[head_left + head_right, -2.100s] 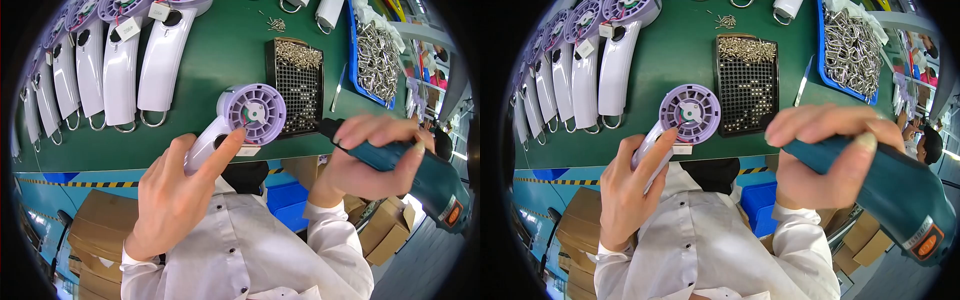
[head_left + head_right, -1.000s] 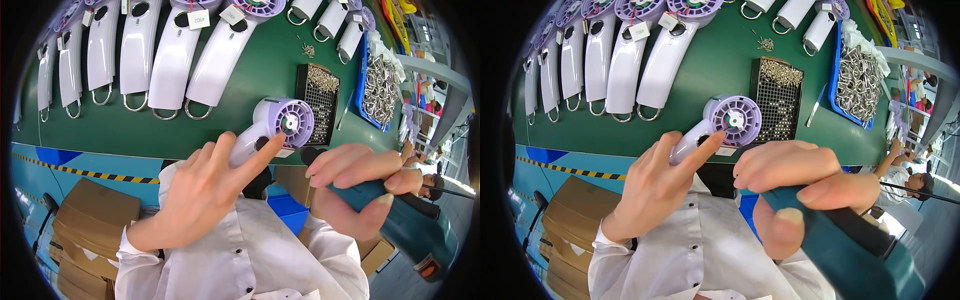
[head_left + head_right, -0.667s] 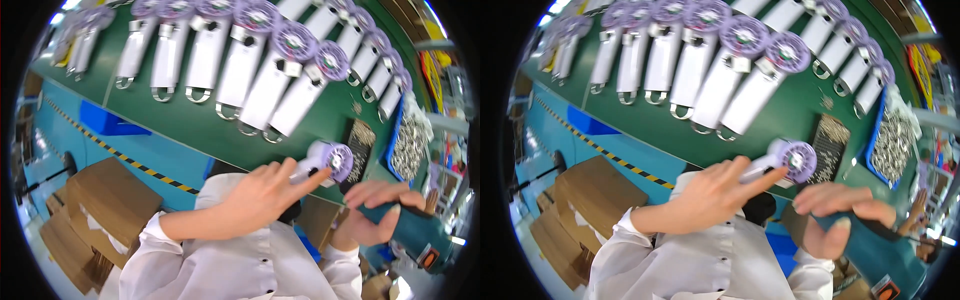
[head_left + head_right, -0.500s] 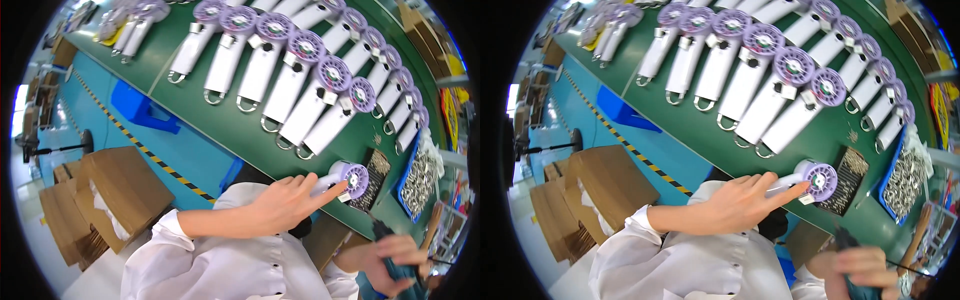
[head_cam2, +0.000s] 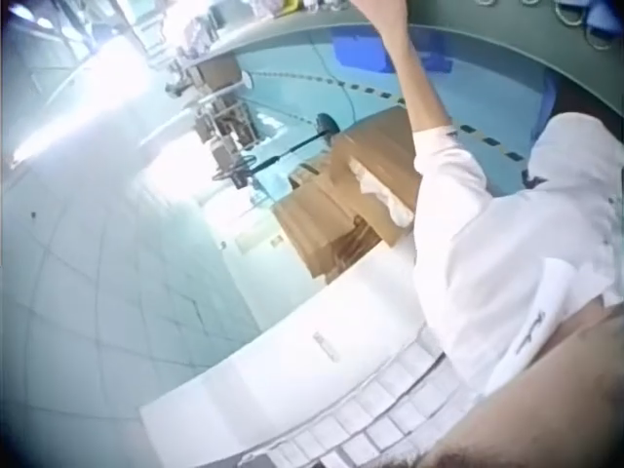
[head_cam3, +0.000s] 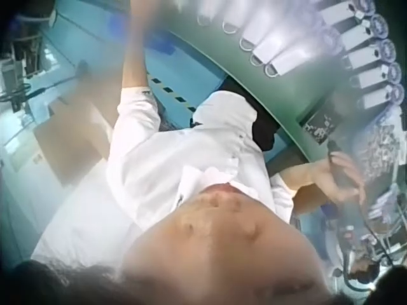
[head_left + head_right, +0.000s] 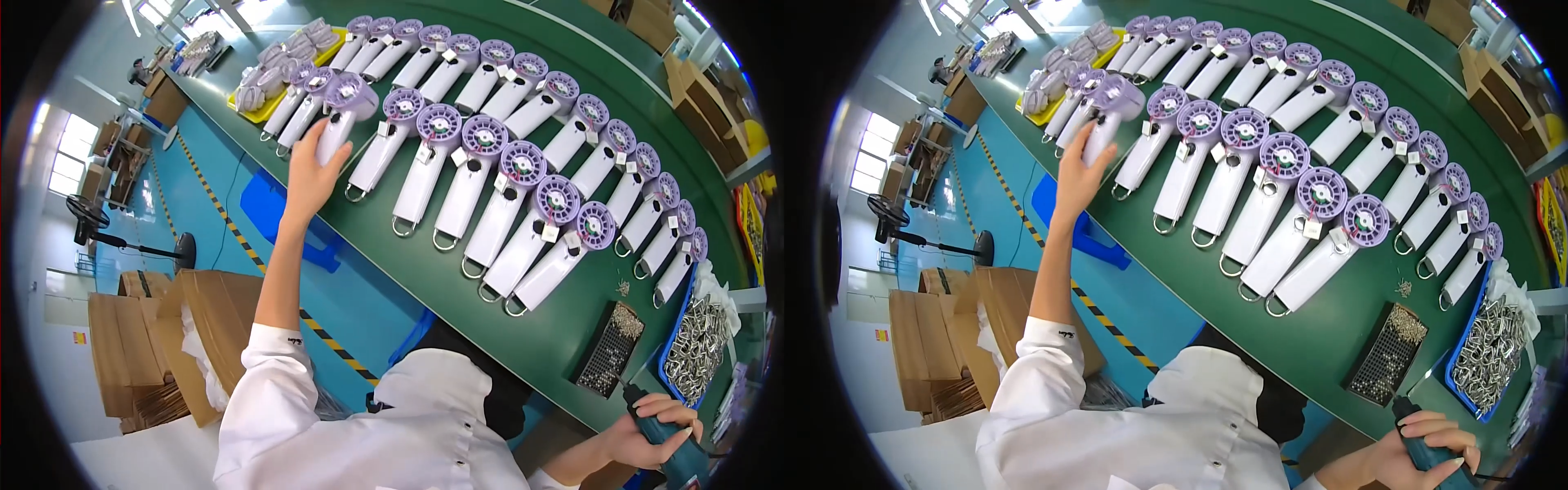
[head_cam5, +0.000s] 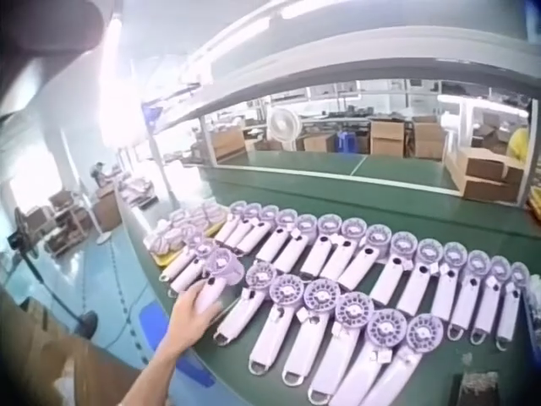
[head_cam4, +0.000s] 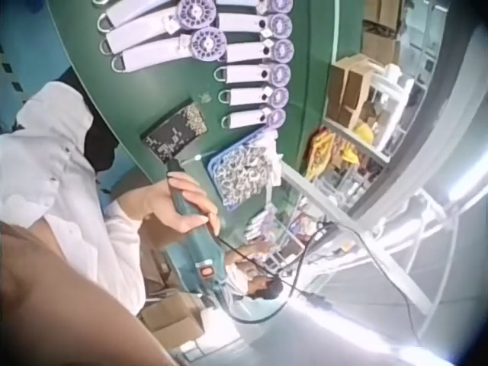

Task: The person fastens screws into handheld fans using an electric screwdriver, retrieves more fan parts from a cardboard box onto the workbench, and drives screws into the fans.

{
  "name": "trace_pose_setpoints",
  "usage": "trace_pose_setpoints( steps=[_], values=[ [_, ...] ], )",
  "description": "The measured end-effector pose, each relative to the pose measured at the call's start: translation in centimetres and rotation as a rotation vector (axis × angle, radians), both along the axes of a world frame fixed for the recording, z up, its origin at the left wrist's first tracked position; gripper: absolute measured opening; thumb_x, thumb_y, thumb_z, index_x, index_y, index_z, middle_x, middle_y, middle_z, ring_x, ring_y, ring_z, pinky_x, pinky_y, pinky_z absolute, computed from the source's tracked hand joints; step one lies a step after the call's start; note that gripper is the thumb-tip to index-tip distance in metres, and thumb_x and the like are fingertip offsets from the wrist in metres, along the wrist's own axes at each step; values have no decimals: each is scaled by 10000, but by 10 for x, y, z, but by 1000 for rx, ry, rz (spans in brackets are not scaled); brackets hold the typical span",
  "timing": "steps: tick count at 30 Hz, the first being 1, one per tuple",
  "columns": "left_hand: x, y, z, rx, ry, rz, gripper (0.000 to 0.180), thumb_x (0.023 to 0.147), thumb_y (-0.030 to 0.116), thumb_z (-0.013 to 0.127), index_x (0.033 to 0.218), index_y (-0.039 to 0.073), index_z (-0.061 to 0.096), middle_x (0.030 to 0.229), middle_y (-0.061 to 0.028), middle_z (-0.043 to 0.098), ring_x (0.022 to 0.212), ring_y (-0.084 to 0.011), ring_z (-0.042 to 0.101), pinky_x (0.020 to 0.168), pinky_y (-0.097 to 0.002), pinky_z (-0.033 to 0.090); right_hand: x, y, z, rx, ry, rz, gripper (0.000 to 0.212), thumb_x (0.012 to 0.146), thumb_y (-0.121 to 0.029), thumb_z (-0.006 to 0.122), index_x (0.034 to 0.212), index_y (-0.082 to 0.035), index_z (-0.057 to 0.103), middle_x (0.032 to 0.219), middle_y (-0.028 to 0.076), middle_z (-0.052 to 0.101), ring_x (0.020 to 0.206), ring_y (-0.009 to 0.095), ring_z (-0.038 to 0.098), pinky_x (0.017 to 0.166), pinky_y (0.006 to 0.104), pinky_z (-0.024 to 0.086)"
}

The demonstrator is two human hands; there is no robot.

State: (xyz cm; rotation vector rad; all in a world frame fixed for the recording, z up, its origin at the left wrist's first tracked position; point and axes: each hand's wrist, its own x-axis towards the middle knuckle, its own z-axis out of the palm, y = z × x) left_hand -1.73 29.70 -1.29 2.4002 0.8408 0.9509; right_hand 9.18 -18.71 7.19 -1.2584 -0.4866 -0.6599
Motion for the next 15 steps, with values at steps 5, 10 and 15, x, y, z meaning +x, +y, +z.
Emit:
trace_pose_setpoints(
  steps=[5, 10, 15],
  values=[
    [15, 12, -9, -17, 97, -61, 543, 821, 240, 720, 1261, -22, 541, 1129, -193, 627, 982, -324, 546, 889, -395, 445, 3, 4, -5, -35, 40, -6, 237, 970, -227, 423, 1038, -1, 429, 711, 88, 449, 453, 160, 437, 441, 293, 407],
    [23, 21, -9, 21, 89, -132, 521, 843, 256, 696, 1255, -21, 537, 1170, -194, 609, 1002, -339, 544, 924, -395, 431, 4, 15, -7, -63, 69, -82, 224, 964, -222, 442, 1014, -4, 438, 707, 90, 449, 453, 159, 429, 446, 293, 405],
    [21, 59, -14, -35, -81, -151, 350, 982, 243, 513, 1166, -43, 597, 1111, -211, 615, 1077, -337, 559, 977, -379, 401, 6, -3, -10, -56, 104, -53, 203, 963, -216, 442, 1000, -16, 445, 704, 90, 445, 459, 162, 427, 457, 300, 401]
  ],
)
